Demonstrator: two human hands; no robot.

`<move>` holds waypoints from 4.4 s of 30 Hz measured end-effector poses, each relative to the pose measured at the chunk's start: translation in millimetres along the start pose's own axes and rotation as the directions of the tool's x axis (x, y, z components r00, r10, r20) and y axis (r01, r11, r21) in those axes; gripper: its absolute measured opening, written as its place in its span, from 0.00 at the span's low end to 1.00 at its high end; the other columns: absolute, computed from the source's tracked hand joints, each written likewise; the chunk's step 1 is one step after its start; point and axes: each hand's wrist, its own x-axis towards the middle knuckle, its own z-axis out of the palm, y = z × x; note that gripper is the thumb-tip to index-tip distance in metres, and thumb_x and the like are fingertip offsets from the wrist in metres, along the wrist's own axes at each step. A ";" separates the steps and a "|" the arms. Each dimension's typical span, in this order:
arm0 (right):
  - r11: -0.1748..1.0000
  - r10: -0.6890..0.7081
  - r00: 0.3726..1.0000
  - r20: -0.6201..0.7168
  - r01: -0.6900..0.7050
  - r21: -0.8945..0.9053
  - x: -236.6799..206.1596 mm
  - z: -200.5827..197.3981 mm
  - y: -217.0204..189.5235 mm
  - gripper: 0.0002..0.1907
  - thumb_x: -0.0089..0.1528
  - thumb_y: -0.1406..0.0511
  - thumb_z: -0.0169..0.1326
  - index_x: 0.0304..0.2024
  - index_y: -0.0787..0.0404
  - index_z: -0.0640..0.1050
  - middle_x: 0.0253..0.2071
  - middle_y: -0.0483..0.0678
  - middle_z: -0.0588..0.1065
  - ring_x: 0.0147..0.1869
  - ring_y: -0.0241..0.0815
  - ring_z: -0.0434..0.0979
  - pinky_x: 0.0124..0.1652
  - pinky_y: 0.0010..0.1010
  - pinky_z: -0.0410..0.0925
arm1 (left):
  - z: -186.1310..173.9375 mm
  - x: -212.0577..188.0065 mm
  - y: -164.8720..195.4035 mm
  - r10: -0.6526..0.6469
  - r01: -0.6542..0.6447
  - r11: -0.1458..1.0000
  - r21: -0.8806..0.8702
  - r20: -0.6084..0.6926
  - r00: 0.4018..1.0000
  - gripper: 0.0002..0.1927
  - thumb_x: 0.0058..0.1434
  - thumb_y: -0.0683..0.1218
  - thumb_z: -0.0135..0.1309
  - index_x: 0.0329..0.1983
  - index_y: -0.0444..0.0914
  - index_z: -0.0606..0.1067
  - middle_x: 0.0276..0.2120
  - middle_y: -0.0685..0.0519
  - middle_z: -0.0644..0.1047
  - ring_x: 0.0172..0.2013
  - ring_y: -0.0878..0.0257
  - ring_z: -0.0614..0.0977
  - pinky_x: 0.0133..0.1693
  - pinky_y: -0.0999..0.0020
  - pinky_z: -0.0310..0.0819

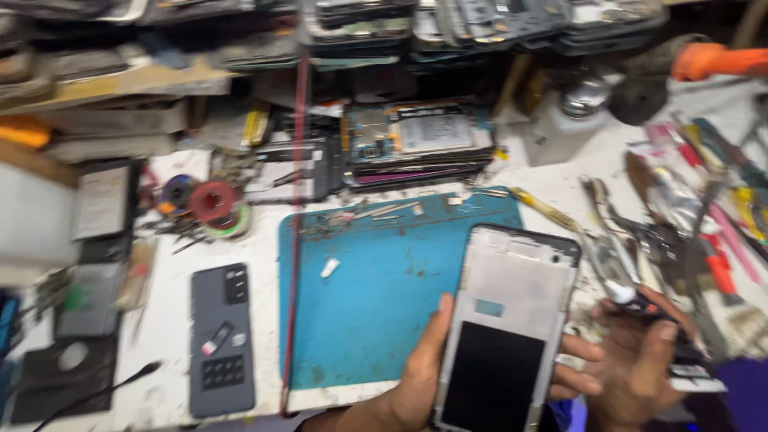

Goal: The person holds a disassembled smartphone midframe in one hand and squeezes adhesive from a tube along the frame's inner edges, rotating the phone to reach each side. They continue applying the adhesive bead around the perimeter of the frame.

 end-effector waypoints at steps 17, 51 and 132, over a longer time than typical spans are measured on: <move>0.995 -0.052 0.998 -0.046 0.056 0.085 14.4 7.9 -0.8 0.21 0.76 0.60 0.45 0.60 0.74 0.70 0.43 0.59 0.76 0.44 0.51 0.78 0.50 0.41 0.72 | -26.9 28.7 -38.4 0.514 -0.397 0.825 0.402 -0.243 0.823 0.66 0.53 0.82 0.41 0.77 0.29 0.49 0.68 0.29 0.66 0.67 0.40 0.72 0.69 0.51 0.62; 0.952 -0.007 0.997 0.082 -0.019 0.307 13.2 -55.1 50.5 0.21 0.77 0.54 0.47 0.58 0.67 0.70 0.43 0.58 0.74 0.39 0.46 0.72 0.39 0.32 0.66 | -48.8 -25.4 -41.7 0.645 -0.424 0.591 0.687 -0.086 0.760 0.61 0.52 0.33 0.74 0.82 0.33 0.49 0.75 0.37 0.59 0.71 0.53 0.67 0.68 0.59 0.72; 0.995 -0.094 0.620 0.779 0.093 0.046 5.2 144.4 -37.8 0.19 0.70 0.56 0.52 0.42 0.68 0.80 0.39 0.49 0.82 0.42 0.43 0.87 0.45 0.32 0.79 | -49.0 -55.6 6.0 0.544 -0.287 0.711 0.642 -0.243 0.803 0.63 0.58 0.68 0.65 0.80 0.31 0.45 0.74 0.33 0.60 0.74 0.45 0.68 0.75 0.51 0.64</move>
